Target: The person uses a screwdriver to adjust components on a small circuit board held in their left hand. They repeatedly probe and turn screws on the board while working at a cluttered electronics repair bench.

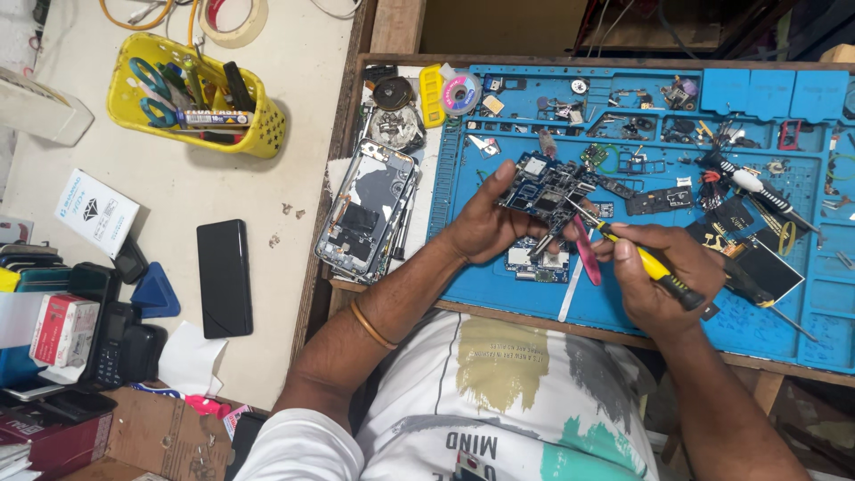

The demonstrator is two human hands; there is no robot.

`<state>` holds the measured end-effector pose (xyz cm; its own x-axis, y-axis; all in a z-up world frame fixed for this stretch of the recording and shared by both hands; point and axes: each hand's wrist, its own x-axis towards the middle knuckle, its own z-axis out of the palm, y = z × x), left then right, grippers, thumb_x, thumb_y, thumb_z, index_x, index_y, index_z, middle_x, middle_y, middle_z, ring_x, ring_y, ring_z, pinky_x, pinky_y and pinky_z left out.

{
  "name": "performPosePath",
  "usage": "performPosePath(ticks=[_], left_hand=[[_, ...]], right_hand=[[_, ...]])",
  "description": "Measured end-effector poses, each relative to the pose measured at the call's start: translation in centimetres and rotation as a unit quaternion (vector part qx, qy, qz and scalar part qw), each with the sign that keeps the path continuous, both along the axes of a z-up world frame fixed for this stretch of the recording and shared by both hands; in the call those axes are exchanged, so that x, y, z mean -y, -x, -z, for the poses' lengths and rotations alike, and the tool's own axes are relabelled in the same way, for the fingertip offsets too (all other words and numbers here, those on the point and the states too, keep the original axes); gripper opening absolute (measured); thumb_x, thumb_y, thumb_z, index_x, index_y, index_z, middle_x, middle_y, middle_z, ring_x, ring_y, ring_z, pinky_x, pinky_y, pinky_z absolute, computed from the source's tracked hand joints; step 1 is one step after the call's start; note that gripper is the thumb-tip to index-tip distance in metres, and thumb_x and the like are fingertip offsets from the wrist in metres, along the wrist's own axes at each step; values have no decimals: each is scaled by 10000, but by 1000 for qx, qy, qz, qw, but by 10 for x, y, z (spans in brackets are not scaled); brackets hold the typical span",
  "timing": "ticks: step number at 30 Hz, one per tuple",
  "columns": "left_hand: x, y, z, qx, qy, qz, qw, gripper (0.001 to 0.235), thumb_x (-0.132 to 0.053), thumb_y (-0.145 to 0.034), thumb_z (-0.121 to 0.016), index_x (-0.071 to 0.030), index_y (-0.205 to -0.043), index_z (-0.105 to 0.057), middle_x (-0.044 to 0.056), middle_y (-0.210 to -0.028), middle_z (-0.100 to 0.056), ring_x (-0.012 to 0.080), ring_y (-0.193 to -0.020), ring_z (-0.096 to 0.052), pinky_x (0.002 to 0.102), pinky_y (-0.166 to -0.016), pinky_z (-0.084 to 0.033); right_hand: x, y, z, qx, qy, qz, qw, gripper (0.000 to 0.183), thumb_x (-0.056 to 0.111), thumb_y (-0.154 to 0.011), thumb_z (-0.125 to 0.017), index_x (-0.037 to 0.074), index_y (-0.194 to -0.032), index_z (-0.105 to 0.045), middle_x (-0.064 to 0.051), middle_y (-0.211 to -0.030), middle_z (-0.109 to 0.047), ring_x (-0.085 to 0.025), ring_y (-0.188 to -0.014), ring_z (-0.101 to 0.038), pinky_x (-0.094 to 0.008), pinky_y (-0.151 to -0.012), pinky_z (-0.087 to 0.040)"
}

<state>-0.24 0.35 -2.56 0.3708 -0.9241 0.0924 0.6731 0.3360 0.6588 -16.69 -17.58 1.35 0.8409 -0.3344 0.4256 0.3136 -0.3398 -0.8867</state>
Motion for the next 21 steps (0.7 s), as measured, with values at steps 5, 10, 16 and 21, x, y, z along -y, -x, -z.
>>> performPosePath(ticks=[5, 10, 16, 21], left_hand=[[0, -2, -10, -29, -5, 6, 1000, 883, -710, -1082, -237, 13, -1545, -445, 287, -1412, -623, 366, -1236, -684, 522, -995, -621], [3, -4, -16, -22, 4, -7, 1000, 926, -743, -1052, -210, -4, -1573, -410, 297, -1457, -585, 406, -1301, -643, 563, -1049, -600], [5, -3, -16, -17, 1, -34, 999, 941, -761, -1023, -294, -12, -1588, -380, 298, -1469, -550, 419, -1357, -592, 623, -1035, -587], [7, -2, -15, 7, -11, -31, 999, 950, -751, -979, -437, -22, -1583, -358, 273, -1509, -522, 411, -1396, -555, 655, -1049, -571]], right_hand=[[-5, -5, -1, 16, 28, 4, 999, 131, -1, -1054, -653, -82, -1156, -662, -178, -1004, -743, -194, -871, -763, -282, -783, -630], [-8, -10, -13, 35, 178, 25, 983, 156, -16, -944, -717, -51, -1094, -688, -176, -937, -741, -225, -802, -739, -296, -678, -570], [-13, -14, -19, 47, 194, 6, 980, 180, -7, -945, -726, -46, -1116, -685, -158, -953, -753, -234, -827, -750, -321, -733, -575], [-15, -12, -21, 42, 202, 4, 978, 176, -18, -942, -721, -46, -1112, -687, -145, -936, -757, -239, -827, -753, -317, -729, -579]])
